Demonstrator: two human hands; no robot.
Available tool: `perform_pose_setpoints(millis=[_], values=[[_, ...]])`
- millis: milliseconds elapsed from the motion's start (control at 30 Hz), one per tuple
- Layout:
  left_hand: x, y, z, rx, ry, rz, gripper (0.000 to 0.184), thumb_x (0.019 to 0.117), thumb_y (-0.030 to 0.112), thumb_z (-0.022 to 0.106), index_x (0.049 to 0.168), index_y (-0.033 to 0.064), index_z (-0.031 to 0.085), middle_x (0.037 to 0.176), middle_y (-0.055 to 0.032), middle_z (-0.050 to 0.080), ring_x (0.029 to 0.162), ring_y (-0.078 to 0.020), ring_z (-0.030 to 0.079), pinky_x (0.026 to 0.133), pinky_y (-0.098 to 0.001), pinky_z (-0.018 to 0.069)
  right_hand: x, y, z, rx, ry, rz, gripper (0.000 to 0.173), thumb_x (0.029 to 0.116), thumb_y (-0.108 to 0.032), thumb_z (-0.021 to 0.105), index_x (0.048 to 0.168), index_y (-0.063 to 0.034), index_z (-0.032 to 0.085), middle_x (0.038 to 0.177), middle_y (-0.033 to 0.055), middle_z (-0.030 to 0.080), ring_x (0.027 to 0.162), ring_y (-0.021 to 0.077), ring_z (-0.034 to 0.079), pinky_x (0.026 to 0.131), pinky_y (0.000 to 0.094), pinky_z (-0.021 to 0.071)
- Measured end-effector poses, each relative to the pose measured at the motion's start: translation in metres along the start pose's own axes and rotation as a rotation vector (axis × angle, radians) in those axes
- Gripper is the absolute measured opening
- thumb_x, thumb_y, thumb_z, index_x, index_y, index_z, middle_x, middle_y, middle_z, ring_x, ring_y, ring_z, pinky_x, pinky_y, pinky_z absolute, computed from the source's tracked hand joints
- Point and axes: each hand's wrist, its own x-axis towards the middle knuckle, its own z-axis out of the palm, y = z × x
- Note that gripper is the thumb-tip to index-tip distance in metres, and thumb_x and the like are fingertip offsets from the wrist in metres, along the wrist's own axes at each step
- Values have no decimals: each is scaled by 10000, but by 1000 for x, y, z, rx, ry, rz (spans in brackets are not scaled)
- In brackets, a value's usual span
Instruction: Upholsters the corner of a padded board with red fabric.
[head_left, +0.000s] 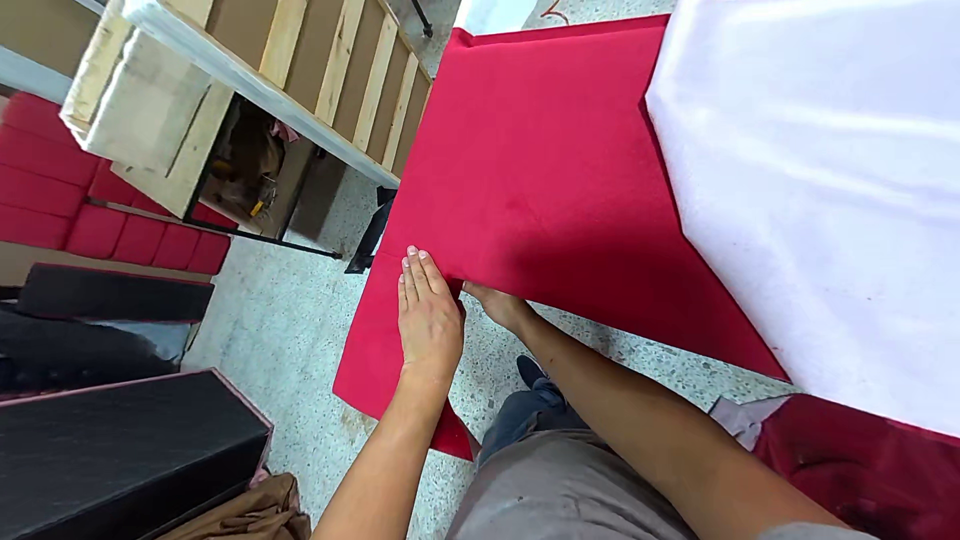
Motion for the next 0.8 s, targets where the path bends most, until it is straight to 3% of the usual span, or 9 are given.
perform_pose_setpoints(millis=[67, 200, 300, 367, 433, 500, 633, 700, 800], values=[[3, -2, 0, -21, 18, 25, 802, 951, 248, 640, 1562, -107, 261, 1636, -285, 281, 1525, -343, 328, 1251, -438, 271, 2, 0, -2, 51, -4, 10, 377, 964, -287, 727, 1251, -48, 684, 1256, 100, 695, 1246, 147, 615, 1116, 388, 477], [-2, -4, -2, 1, 84, 6, 856, 898, 406, 715, 1563, -3, 364, 1614, -232, 363, 1515, -351, 339, 1235, -563, 244, -3, -6, 9, 414, -2, 60, 190, 966, -83, 666, 1125, 21, 677, 1041, 120, 707, 936, 175, 706, 866, 366, 611], [-5, 10, -6, 27, 104, -87, 777, 929, 265, 682, 1578, 17, 335, 1466, -280, 488, 1364, -409, 501, 1180, -580, 316, -9, -21, 14, 702, 2, 219, 150, 1006, -41, 583, 1116, 25, 661, 997, 129, 724, 886, 197, 725, 834, 376, 623], [-7, 18, -2, 43, 95, -117, 736, 963, 229, 636, 1556, -62, 309, 1438, -330, 493, 1339, -433, 528, 1167, -555, 363, -11, -26, 11, 813, -10, 297, 192, 1014, -60, 582, 1170, 24, 658, 1041, 140, 729, 926, 209, 722, 867, 377, 610], [-10, 23, 7, 78, 79, -133, 666, 993, 231, 580, 1496, -137, 347, 1499, -347, 444, 1418, -428, 463, 1192, -517, 352, -16, -23, 5, 868, -29, 313, 241, 1018, -67, 580, 1236, 27, 620, 1120, 155, 713, 1006, 217, 710, 926, 377, 586], [-8, 28, 12, 114, 28, -176, 646, 1012, 216, 529, 1492, -161, 318, 1551, -356, 371, 1472, -423, 393, 1214, -504, 320, -23, -20, 1, 859, -44, 294, 296, 1020, -68, 581, 1299, 31, 595, 1236, 161, 683, 1127, 218, 679, 1005, 379, 556], [4, 35, 9, 84, -2, -245, 626, 1007, 160, 537, 1500, -152, 311, 1578, -351, 333, 1479, -429, 379, 1215, -521, 313, -30, -25, -7, 826, -93, 253, 349, 1027, -37, 505, 1362, 5, 591, 1381, 128, 626, 1247, 195, 611, 1043, 388, 510], [4, 34, 9, 24, 12, -247, 624, 988, 119, 563, 1503, -139, 321, 1593, -335, 321, 1485, -434, 365, 1218, -531, 310, -32, -27, -8, 759, -146, 227, 359, 1034, -50, 489, 1374, 3, 590, 1405, 125, 617, 1265, 192, 604, 1058, 394, 506], [-4, 28, 4, -68, 17, -212, 587, 1029, 122, 492, 1522, -134, 302, 1600, -344, 300, 1498, -477, 312, 1222, -589, 283, -51, -45, -16, 534, -208, 253, 298, 1001, -73, 582, 1279, 19, 634, 1266, 144, 672, 1144, 188, 635, 1000, 406, 522]])
